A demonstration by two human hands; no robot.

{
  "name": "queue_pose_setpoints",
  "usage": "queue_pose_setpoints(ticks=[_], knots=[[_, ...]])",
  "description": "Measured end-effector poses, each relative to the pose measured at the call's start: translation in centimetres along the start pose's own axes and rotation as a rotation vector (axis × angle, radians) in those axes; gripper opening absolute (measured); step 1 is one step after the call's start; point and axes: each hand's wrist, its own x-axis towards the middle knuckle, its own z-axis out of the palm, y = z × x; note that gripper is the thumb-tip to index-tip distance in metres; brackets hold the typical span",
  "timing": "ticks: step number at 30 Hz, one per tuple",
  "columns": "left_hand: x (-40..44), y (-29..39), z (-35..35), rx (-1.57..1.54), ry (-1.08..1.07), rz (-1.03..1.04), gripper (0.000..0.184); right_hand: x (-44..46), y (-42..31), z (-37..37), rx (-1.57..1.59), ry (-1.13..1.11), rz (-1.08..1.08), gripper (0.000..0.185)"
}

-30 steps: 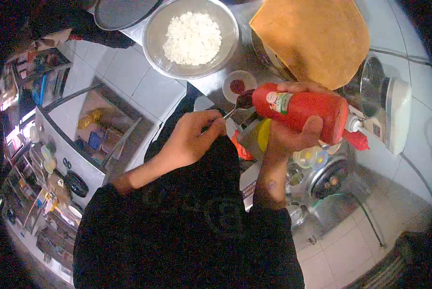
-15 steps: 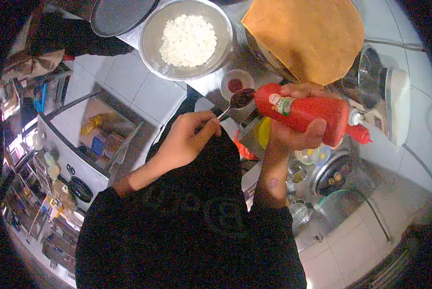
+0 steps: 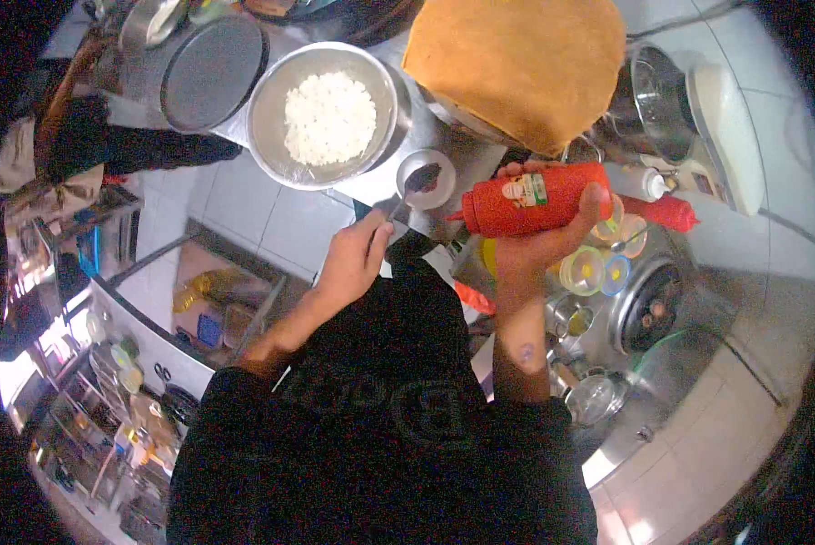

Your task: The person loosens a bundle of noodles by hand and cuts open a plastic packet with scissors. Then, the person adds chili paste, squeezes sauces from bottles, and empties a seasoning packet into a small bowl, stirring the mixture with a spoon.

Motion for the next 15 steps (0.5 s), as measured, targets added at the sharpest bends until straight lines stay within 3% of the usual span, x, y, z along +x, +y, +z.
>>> queue_pose_setpoints(ticks=[3, 4, 7, 15], knots=[[0.2, -3.1, 1.5, 0.424, 0.049, 0.191, 0.011, -0.7, -1.1, -1.4, 0.071, 0.023, 0.021, 0.062], [0.4, -3.9, 1.6, 0.434, 0.042, 0.208, 0.011, -0.9, -1.5, -1.6, 0.074, 0.026, 0.015, 0.060], [0.8, -5.0, 1.5, 0.812, 0.071, 0.425, 0.029, -2.2, -2.6, -2.1, 0.121, 0.066, -0.010, 0.061], [1.3, -5.8, 0.7, 0.917, 0.075, 0.474, 0.020, -3.2, -4.2, -5.3, 0.080, 0.139, -0.095, 0.059]])
